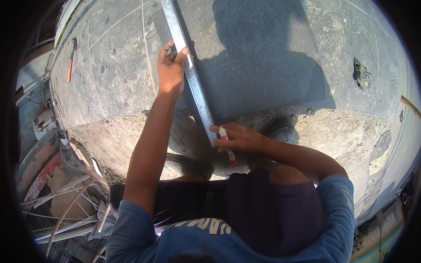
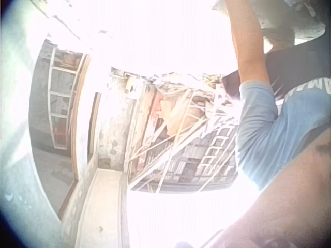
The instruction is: The person measures a tile with a measuring tape and marks guide lines on its surface using a metal straight edge and a marker.
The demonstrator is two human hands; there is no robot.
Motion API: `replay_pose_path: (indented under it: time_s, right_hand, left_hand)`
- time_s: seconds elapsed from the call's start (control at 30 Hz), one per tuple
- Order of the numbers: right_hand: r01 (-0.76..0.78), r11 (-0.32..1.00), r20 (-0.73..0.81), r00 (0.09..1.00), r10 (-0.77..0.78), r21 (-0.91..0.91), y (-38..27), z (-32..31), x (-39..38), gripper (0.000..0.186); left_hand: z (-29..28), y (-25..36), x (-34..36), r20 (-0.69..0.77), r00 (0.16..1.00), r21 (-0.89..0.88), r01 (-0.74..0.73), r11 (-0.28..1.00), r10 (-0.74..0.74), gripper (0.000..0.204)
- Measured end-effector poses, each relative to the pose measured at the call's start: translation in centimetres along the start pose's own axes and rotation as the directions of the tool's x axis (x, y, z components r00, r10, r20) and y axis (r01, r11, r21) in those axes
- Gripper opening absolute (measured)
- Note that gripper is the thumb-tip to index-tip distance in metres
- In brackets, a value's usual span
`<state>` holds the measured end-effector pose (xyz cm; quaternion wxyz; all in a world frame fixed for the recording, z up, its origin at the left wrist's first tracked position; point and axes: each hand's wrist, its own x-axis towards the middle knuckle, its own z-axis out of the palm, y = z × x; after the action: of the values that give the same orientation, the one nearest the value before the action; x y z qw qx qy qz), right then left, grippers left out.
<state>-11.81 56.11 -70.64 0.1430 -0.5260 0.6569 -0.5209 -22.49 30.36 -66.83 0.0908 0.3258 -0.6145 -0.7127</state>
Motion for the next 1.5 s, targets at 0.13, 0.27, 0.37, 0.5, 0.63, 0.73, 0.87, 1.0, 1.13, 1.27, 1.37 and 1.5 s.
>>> replay_pose_path:
  time_s: [0.13,0.27,0.37,0.5,0.63,0.73,0.87,1.0,1.13,1.27,1.37,1.5]
  right_hand:
    - [0.0,0.999,0.027,1.0,0.002,-0.045,0.2,-0.3,-0.1,0.034]
    - [0.004,0.998,0.051,0.999,-0.001,-0.061,0.4,-0.6,-0.4,0.034]
    - [0.016,0.997,0.046,0.999,-0.012,-0.07,0.2,-0.8,-0.4,0.035]
    - [0.021,0.998,0.058,0.998,-0.017,-0.06,0.2,-0.9,-0.2,0.036]
    - [0.002,0.998,0.065,0.998,0.003,-0.069,0.4,-0.6,-0.6,0.036]
    - [-0.01,0.997,0.072,0.997,0.015,-0.075,0.4,-0.7,-0.9,0.034]
    - [-0.022,0.997,0.099,0.995,0.029,-0.074,0.4,-0.7,-0.8,0.034]
    - [-0.054,0.997,0.122,0.991,0.061,-0.062,0.4,-0.9,-1.0,0.034]
    - [-0.042,0.996,0.09,0.995,0.049,-0.076,0.6,-1.0,-0.8,0.034]
    - [-0.111,0.994,0.155,0.982,0.113,-0.019,0.4,-0.8,-1.0,0.033]
    - [-0.105,0.993,0.152,0.982,0.111,-0.045,0.5,-0.9,-1.3,0.031]
    - [-0.113,0.992,0.13,0.984,0.119,-0.053,0.6,-1.0,-1.6,0.031]
  left_hand:
    - [0.0,0.4,0.1,0.021,0.999,0.053,0.036,0.998,-0.038,0.051]
    - [-0.4,0.4,0.4,-0.011,1.0,0.162,-0.006,0.987,0.008,0.055]
    - [-0.2,0.4,0.3,-0.039,0.995,0.41,-0.069,0.909,0.093,0.059]
    - [-0.3,-0.6,1.0,-0.006,0.948,0.689,-0.226,0.688,0.318,0.058]
    - [-0.1,-1.6,1.1,-0.012,0.906,0.727,-0.282,0.626,0.422,0.052]
    - [0.3,-1.9,1.0,-0.018,0.889,0.746,-0.293,0.598,0.458,0.049]
    - [0.4,-2.3,1.1,-0.033,0.853,0.774,-0.308,0.553,0.521,0.047]
    - [0.8,-2.2,0.8,-0.026,0.842,0.787,-0.315,0.531,0.539,0.048]
    - [0.8,-2.5,1.0,-0.045,0.853,0.776,-0.298,0.556,0.519,0.049]
    - [0.7,-2.9,0.8,-0.053,0.835,0.796,-0.296,0.527,0.548,0.05]
    - [1.2,-2.9,0.6,-0.041,0.839,0.806,-0.293,0.514,0.543,0.052]
    - [1.2,-3.0,0.6,-0.032,0.83,0.832,-0.287,0.476,0.556,0.055]
